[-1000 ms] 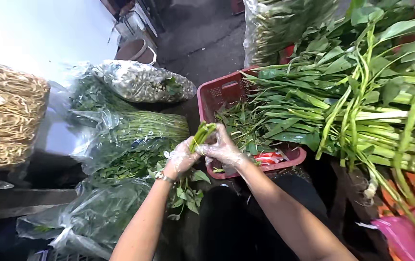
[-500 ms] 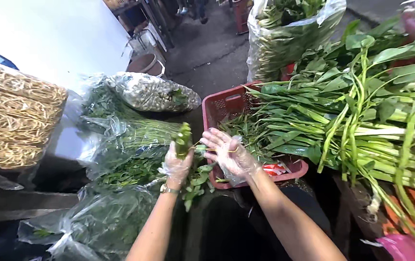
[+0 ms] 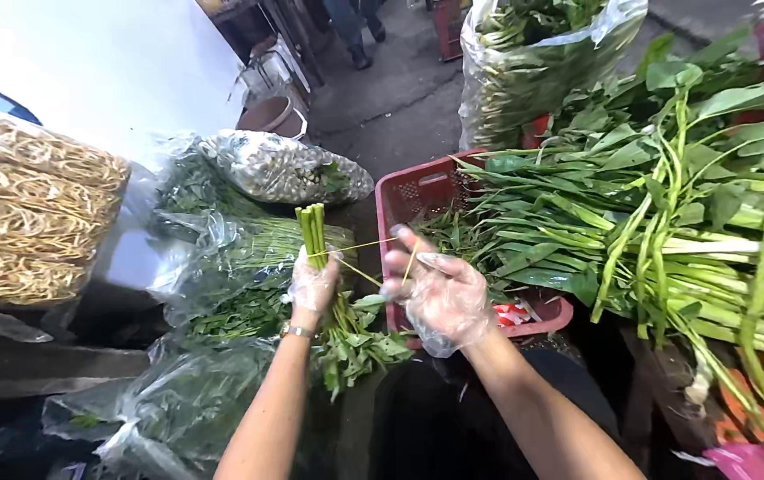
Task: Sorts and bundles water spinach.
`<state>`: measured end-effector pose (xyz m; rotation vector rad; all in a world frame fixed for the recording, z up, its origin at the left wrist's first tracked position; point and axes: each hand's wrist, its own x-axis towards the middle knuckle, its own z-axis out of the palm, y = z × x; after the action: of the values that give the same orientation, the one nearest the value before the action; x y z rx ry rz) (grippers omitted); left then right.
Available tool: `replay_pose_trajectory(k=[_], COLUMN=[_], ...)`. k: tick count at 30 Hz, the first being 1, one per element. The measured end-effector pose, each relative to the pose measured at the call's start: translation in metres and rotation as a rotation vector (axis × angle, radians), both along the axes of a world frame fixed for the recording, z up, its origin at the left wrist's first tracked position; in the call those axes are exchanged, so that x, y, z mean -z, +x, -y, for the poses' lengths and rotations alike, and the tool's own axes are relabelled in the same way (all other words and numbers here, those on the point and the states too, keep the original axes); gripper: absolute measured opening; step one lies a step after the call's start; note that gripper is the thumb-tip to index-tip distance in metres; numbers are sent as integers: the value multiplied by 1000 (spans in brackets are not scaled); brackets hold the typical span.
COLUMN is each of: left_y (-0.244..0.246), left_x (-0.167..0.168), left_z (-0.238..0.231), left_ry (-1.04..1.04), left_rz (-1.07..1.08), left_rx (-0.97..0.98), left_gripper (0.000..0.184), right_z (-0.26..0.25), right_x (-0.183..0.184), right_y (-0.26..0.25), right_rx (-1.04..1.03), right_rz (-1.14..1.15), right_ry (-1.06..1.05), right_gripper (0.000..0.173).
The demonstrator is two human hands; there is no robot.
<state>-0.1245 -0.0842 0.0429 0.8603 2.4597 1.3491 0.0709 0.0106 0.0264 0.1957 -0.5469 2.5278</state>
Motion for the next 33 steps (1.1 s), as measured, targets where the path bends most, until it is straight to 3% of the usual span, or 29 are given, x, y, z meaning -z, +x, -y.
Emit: replay_pose_trajectory(k=[3,5,8,11,13,15,18,20,23,28,30,33], left_y=[24,38,51,41,35,38,46,47,35,25,28,31], left_x=[8,10,2,-3,-9,-17,-30,-35,-31,-21,-23,-27], left_z=[0,2,12,21,23,23,13,6,11,13,11,6], left_ry=[185,195,8,-177,-274,-426,-752,-874,-677,-409,-366,-292], left_rz=[-122,-290,-494,-701,-826,-851,-729,-607,-603,-847,-929,-1050], left_rx=[-53,-5,131,383,536,669,716,659,630,758,810,925], left_gripper=[42,46,45,32,27,27,31,45,77,53,47,39], right_z=[-3,-2,-4,-8,-12,-11,-11,-18,-35,-52,-56,-50], right_x=[-2,-1,3,2,-2,-4,2,7,14,7,3,4], right_y=[-9,-14,-8,-2,3,4,3,6,13,27,31,29], right_rx=[79,117,95,147,184,221,375,455,586,585,418,1], right_rz=[214,357,343,371,528,696,766,710,619,780,872,949], right_ry=[-232,-186,129,422,720,1060,1433,1350,951,619,640,719], right_gripper=[63,55,51,80,82,70,33,19,18,24,32,57])
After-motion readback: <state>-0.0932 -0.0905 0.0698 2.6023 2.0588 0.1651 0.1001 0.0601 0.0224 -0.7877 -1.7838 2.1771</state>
